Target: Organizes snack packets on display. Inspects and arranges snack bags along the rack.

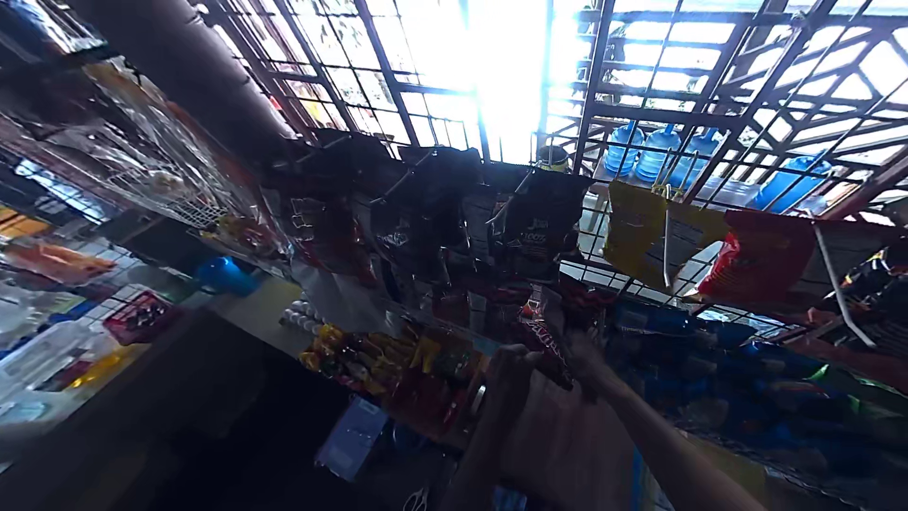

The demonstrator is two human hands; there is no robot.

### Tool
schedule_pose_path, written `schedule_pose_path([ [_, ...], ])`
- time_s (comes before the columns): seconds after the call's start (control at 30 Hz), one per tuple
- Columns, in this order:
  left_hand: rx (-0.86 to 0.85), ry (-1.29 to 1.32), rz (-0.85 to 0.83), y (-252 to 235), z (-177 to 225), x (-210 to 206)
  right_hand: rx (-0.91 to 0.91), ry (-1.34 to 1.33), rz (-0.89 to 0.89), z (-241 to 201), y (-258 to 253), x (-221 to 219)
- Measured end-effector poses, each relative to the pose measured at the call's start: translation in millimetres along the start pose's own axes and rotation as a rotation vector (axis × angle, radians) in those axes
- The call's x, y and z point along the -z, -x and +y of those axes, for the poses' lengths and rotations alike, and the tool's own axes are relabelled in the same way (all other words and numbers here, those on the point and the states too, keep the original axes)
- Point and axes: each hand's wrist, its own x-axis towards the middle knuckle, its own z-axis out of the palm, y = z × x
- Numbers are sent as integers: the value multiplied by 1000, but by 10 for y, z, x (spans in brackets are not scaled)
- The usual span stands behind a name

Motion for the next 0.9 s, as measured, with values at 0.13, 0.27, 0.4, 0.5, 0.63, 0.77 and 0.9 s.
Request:
schedule_pose_path([
  [0.13,8,-44,-36,-189,-9,-103,-21,223,-166,-161,734,77],
  [0.27,-151,30,-260,-797,-3,-257,161,62,-164,54,1300,66],
  [0.4,-123,75,-888,-1515,107,-471,231,-64,-150,355,1543,130],
  [0.5,11,18,-1263,-1812,138,-603,294,-77,-91,535,1660,155],
  [0.63,-65,91,-1170,-1798,70,-585,344,-127,-109,724,1741,177],
  [0.77,-309,100,-737,-1454,-20,-308,364,-196,-39,913,1801,179],
  [0.9,-422,66,-292,-1013,17,39,305,-282,-28,1102,1807,192],
])
